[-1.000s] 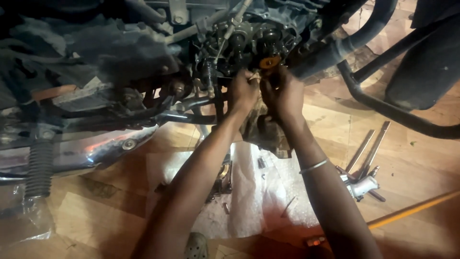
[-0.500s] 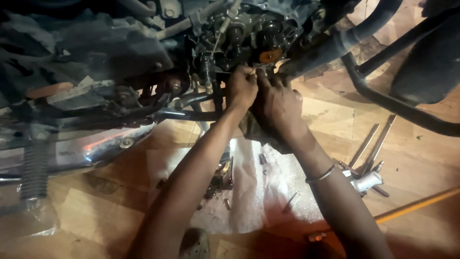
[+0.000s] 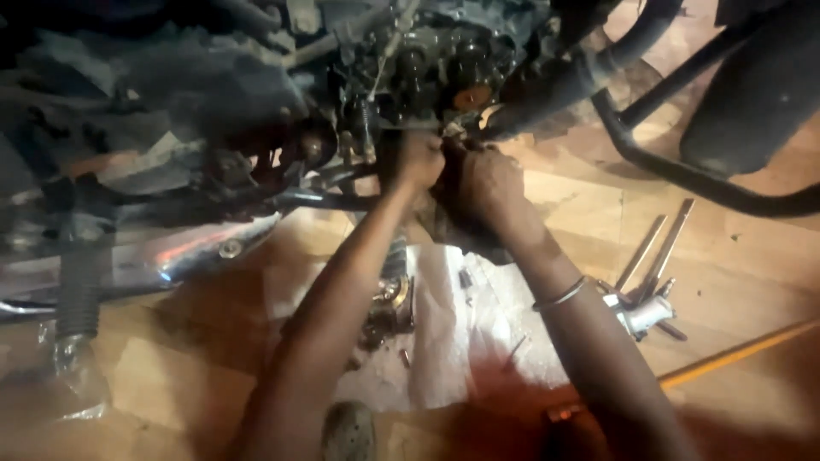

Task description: Cleaning motorcycle engine parts and reassembling components during a repair.

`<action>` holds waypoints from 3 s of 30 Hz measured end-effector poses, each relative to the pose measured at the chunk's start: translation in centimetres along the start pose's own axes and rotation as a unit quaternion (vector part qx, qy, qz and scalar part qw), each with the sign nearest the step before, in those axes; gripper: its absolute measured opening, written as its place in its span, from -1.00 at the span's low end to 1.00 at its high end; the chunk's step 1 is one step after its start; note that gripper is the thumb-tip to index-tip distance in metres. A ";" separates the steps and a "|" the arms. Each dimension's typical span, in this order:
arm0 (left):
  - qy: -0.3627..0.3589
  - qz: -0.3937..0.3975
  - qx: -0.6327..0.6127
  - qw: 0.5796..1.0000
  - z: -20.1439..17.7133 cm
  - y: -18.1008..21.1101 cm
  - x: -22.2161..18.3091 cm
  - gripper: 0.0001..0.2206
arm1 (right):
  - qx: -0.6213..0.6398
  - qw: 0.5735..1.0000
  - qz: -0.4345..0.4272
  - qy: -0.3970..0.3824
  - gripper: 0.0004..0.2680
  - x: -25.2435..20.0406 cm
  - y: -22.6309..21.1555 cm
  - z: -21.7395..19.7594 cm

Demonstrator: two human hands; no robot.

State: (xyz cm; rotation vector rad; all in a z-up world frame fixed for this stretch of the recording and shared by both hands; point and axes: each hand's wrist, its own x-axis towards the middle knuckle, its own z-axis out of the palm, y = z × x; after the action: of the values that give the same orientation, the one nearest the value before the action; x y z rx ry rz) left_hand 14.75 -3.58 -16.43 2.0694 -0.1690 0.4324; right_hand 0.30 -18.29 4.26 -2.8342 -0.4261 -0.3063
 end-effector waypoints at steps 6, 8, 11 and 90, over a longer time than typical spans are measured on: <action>-0.246 0.180 0.318 0.898 -3.2 3.2 -0.7 -0.84 | 0.146 0.984 -0.036 -0.099 -0.60 -2.4 3.1 0.9; -0.191 0.005 0.012 0.981 -4.2 4.8 -1.4 -0.76 | 0.200 0.978 -0.031 -0.047 -0.63 -2.6 3.8 2.0; -0.132 0.013 -0.122 0.984 -5.1 4.7 -1.2 -0.70 | 0.166 0.984 -0.061 0.035 -0.56 -2.3 3.6 2.4; -0.127 -0.016 -0.034 0.991 -17.8 17.0 -9.4 -0.47 | 0.153 0.982 -0.056 -0.097 -0.54 3.2 -0.3 2.1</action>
State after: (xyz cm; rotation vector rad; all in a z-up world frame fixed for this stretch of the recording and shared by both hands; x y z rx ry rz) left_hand -3.09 2.47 2.00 2.0525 -0.2982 0.1408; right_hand 3.57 -16.55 3.15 -2.5505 -0.6153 0.0165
